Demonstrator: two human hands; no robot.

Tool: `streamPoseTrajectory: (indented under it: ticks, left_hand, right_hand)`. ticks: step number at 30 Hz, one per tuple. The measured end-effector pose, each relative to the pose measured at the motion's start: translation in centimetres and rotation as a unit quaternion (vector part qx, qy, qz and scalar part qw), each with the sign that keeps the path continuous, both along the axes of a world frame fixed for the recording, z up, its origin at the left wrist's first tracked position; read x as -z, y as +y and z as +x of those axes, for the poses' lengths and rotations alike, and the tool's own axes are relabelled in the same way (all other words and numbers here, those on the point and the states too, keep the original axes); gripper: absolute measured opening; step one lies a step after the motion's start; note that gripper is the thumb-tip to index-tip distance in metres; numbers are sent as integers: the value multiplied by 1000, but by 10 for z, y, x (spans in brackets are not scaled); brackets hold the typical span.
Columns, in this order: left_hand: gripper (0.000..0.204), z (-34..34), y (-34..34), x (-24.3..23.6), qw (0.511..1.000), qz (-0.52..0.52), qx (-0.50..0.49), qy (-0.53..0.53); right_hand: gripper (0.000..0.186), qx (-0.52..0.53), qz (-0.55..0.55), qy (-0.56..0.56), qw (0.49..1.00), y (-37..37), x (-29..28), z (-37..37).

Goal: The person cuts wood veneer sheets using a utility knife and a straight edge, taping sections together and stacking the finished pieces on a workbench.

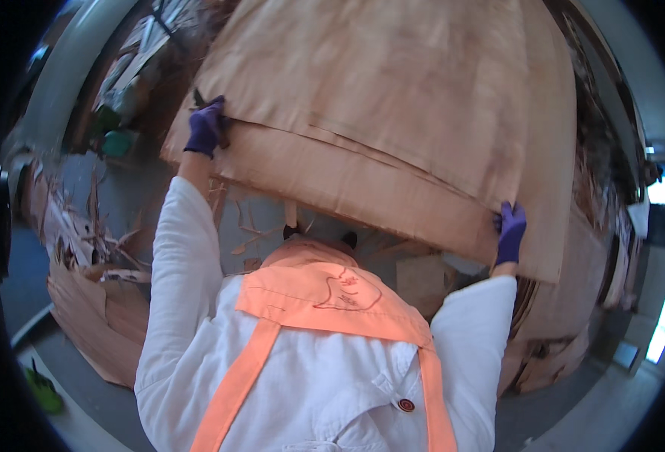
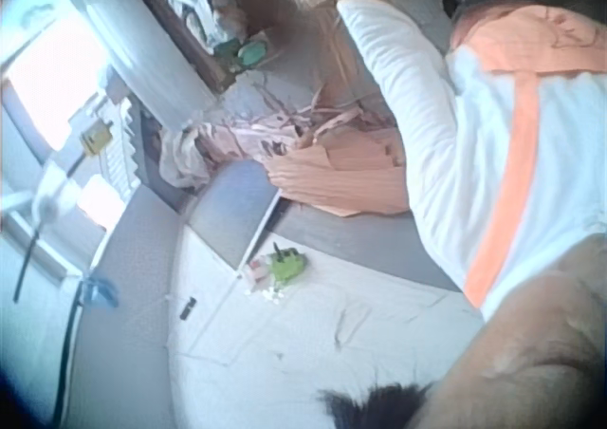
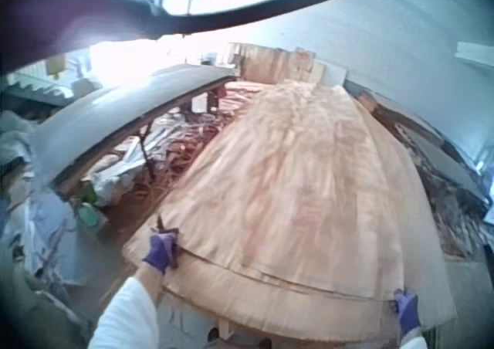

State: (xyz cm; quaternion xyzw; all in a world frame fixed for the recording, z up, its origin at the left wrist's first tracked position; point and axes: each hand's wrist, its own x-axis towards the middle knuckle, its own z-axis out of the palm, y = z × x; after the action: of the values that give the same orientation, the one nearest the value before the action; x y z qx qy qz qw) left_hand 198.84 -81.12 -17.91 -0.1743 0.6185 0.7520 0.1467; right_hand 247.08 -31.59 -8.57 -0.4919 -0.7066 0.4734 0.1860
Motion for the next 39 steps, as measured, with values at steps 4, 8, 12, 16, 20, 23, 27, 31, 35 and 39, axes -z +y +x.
streamPoseTrajectory:
  ticks: [4, 8, 12, 16, 20, 23, 27, 31, 35, 39]
  left_hand:
    - [27, -10, -11, 9, 1000, -14, -4, -26]
    - [29, -24, -23, 38, 974, -135, 127, 134]
    - [30, -34, -34, 52, 960, -140, 161, 181]
    - [30, -35, -27, 51, 997, -19, 77, -10]
    - [31, -19, -51, 40, 930, -140, 240, 241]
    - [29, 37, -11, -51, 991, -88, 83, 52]
    - [20, 76, 6, -65, 883, -347, 157, 275]
    - [47, 113, 74, -78, 648, -481, 249, 536]
    - [45, 113, 95, -47, 627, -533, 278, 495]
    - [45, 118, 99, -36, 615, -544, 307, 481]
  right_hand:
    - [23, 35, 0, 39, 999, 8, 13, -1]
    - [27, 65, 11, 29, 997, 2, 10, 2]
    - [30, 76, 2, 13, 997, -2, 4, 3]
    - [28, 56, -6, 38, 998, -5, 1, 3]
    - [30, 78, -9, 69, 995, -24, -21, -2]
    - [32, 155, -18, 16, 988, -57, -39, 36]
    - [21, 149, -30, -34, 988, -141, -37, 46]
    - [14, 107, -60, 21, 992, -212, -29, 48]
    - [13, 145, -64, 67, 985, -211, -49, 55]
    - [12, 114, 172, -48, 977, -196, -39, 101]
